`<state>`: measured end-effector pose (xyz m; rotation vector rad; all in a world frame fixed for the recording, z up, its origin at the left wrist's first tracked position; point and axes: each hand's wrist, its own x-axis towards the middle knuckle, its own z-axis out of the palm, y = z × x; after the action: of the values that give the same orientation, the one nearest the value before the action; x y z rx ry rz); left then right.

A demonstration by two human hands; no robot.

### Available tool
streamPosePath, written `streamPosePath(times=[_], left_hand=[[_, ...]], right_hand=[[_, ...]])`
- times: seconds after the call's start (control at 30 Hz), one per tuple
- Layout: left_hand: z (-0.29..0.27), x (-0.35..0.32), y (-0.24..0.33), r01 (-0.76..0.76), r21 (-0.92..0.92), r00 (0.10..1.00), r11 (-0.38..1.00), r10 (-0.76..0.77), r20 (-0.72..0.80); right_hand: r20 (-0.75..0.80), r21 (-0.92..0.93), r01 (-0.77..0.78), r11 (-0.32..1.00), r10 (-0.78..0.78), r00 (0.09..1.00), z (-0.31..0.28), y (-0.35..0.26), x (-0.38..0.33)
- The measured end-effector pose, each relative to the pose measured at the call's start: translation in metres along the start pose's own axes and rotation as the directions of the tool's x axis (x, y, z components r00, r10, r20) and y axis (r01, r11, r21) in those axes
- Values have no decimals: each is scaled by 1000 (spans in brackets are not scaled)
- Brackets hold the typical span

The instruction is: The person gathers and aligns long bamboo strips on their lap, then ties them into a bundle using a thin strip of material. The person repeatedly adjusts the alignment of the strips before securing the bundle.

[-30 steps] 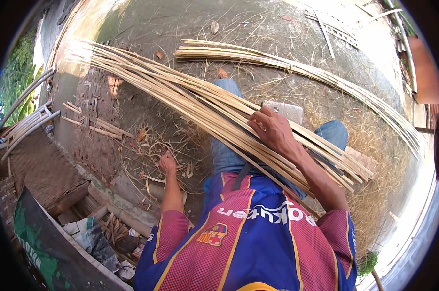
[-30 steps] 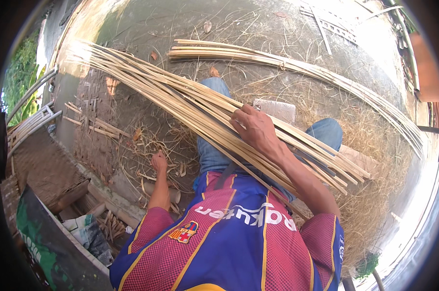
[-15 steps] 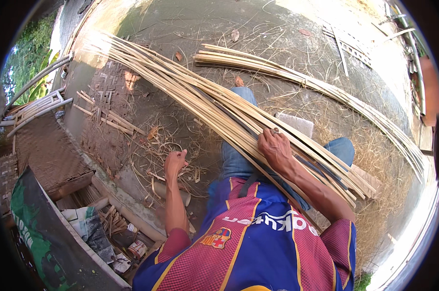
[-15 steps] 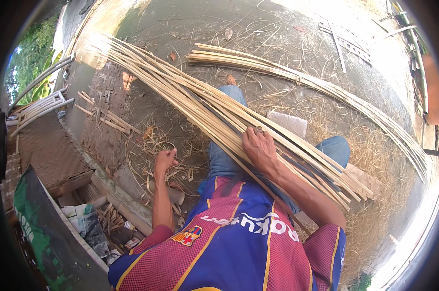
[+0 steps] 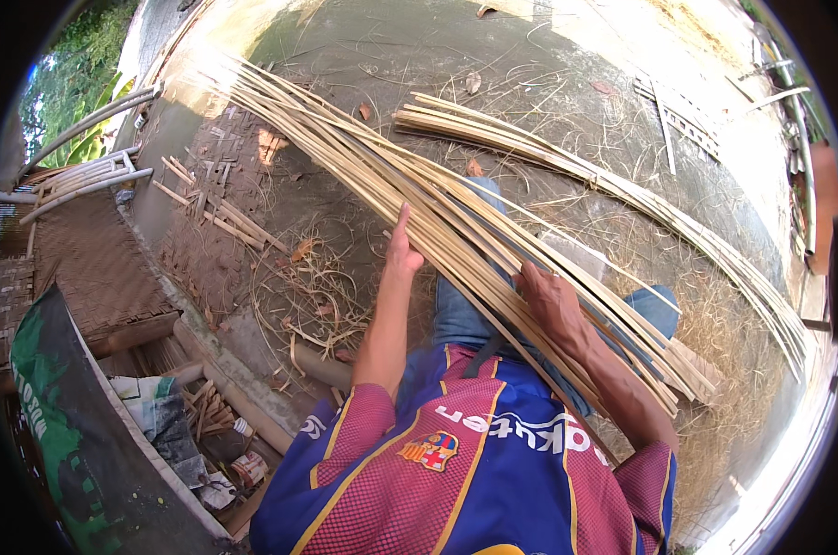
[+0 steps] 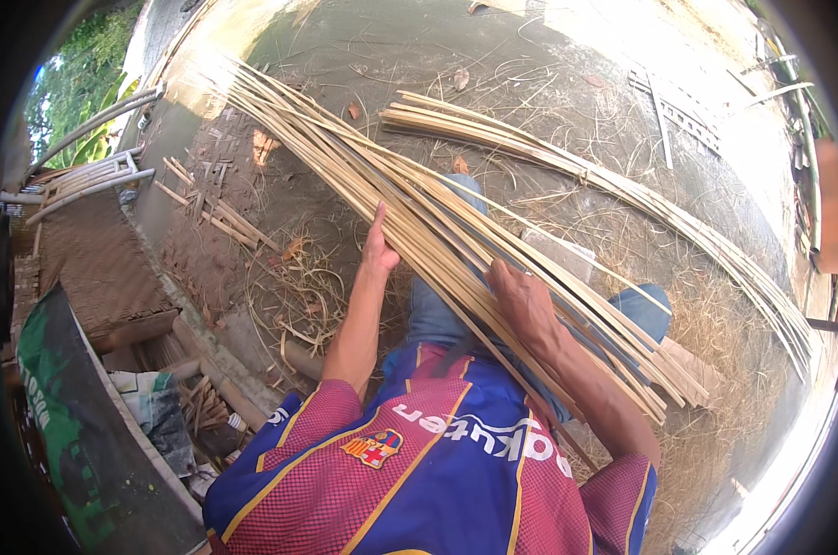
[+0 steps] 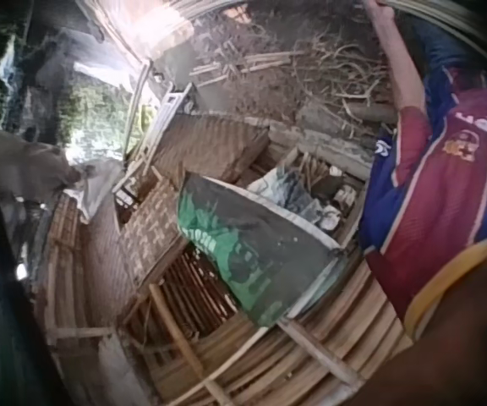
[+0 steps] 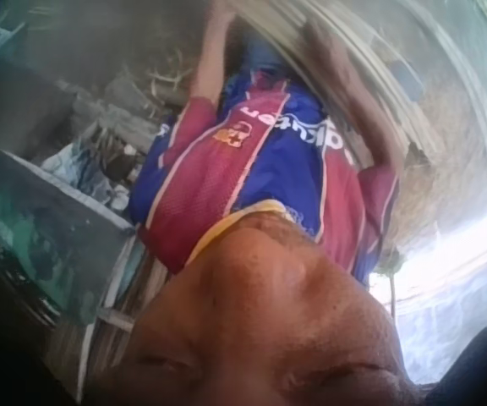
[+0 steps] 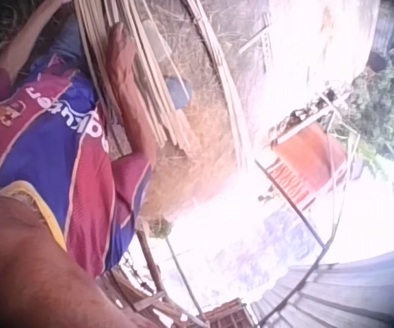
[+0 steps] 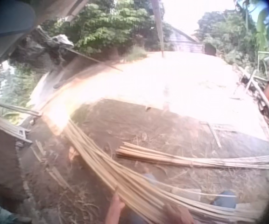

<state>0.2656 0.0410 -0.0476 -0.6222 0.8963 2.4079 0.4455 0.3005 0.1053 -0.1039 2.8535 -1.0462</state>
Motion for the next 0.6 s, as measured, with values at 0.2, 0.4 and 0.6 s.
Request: streamPosePath(times=[0.2,0.4,0.6], left_hand=[[1,-2,-4,20,-71,992,997,-11,129],[5,-6,-1,50,40,998,998,-51,35],[1,-6,0,33,60,999,998,-35,37]], right_hand=[[239,423,-358,832,279,930,-11,-10,-1],[160,92,-158,983,142,977,-11,-20,-8],[-408,-214,-103,971,7,913,-23,30,63]])
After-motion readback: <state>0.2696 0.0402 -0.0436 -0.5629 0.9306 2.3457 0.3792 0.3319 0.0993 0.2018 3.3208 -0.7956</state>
